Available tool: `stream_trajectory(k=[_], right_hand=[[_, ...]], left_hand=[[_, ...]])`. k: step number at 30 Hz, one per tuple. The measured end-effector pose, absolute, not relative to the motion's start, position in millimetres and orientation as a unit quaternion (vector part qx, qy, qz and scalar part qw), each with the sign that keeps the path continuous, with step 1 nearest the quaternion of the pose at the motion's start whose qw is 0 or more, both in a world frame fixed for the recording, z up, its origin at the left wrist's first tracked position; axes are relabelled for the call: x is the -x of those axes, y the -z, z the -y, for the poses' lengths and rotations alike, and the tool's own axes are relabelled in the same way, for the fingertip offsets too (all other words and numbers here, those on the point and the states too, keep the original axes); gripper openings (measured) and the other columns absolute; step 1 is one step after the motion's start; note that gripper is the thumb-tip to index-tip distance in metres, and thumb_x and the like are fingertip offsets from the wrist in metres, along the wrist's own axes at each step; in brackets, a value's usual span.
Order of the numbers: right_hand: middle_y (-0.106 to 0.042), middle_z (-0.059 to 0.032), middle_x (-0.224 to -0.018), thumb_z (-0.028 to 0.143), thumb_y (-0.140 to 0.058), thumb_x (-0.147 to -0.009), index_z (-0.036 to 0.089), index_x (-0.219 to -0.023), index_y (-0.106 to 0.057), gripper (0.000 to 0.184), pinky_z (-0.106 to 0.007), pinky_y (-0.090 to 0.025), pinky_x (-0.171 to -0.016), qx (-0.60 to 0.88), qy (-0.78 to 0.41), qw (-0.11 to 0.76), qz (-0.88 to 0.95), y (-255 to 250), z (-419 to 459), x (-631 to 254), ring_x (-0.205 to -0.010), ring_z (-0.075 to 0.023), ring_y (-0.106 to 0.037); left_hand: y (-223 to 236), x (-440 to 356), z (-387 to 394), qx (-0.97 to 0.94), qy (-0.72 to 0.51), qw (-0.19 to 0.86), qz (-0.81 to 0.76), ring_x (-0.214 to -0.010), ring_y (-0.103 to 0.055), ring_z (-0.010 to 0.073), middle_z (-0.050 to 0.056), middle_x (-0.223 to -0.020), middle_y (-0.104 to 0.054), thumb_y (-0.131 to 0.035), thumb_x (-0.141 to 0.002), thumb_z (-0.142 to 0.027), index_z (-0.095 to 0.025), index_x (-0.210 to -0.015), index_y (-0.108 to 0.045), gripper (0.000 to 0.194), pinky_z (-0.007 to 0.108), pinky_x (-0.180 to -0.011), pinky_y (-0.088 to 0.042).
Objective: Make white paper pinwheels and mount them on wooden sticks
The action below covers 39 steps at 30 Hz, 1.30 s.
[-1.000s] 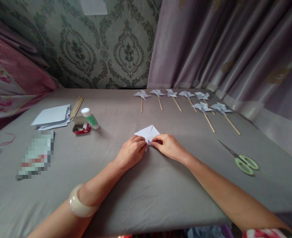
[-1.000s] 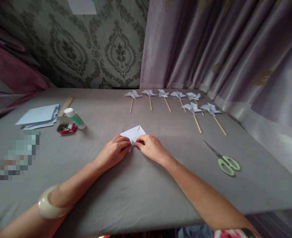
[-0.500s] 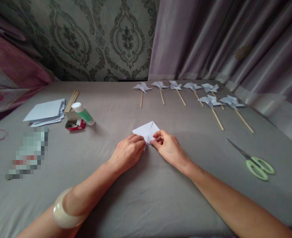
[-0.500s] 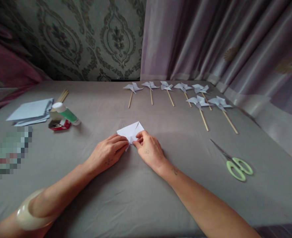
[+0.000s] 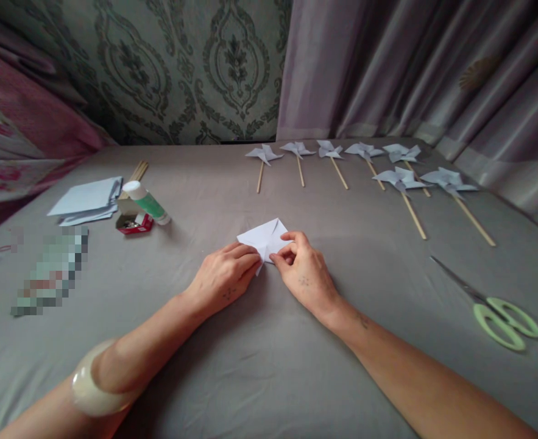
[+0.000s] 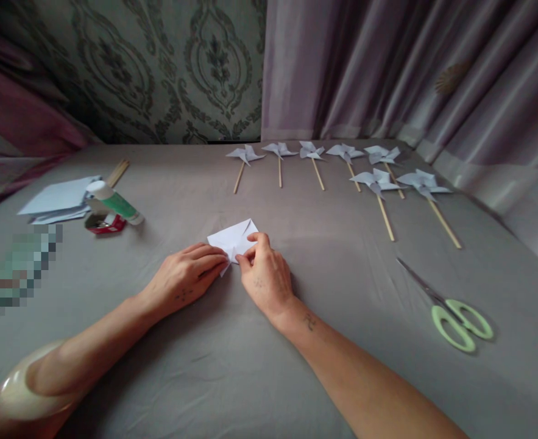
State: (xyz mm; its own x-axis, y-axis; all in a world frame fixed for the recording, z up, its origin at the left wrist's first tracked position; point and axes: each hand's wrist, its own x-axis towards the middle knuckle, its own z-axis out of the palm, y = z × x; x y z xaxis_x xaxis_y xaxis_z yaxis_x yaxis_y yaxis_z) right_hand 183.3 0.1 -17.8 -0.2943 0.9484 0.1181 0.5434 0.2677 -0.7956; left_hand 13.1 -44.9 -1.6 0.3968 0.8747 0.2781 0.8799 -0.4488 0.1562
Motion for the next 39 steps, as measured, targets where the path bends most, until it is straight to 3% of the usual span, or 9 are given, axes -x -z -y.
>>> stream_trajectory(k=[39], right_hand=[[-0.072, -0.0031, -0.078, 0.022, -0.064, -0.078, 0.017, -0.110, -0.053, 0.035, -0.029, -0.047, -0.066, 0.533, -0.323, 0.301, 0.721, 16.9, -7.5, -178.6, -0.068, -0.0181, -0.066]], left_hand=[[5.1, -17.0, 37.8, 0.840, 0.141, -0.002, 0.524, -0.090, -0.056, 0.0204, 0.009, -0.099, -0.064, -0.041, -0.092, -0.019, -0.018, -0.110, -0.063, 0.028, 0.035, -0.081, -0.050]])
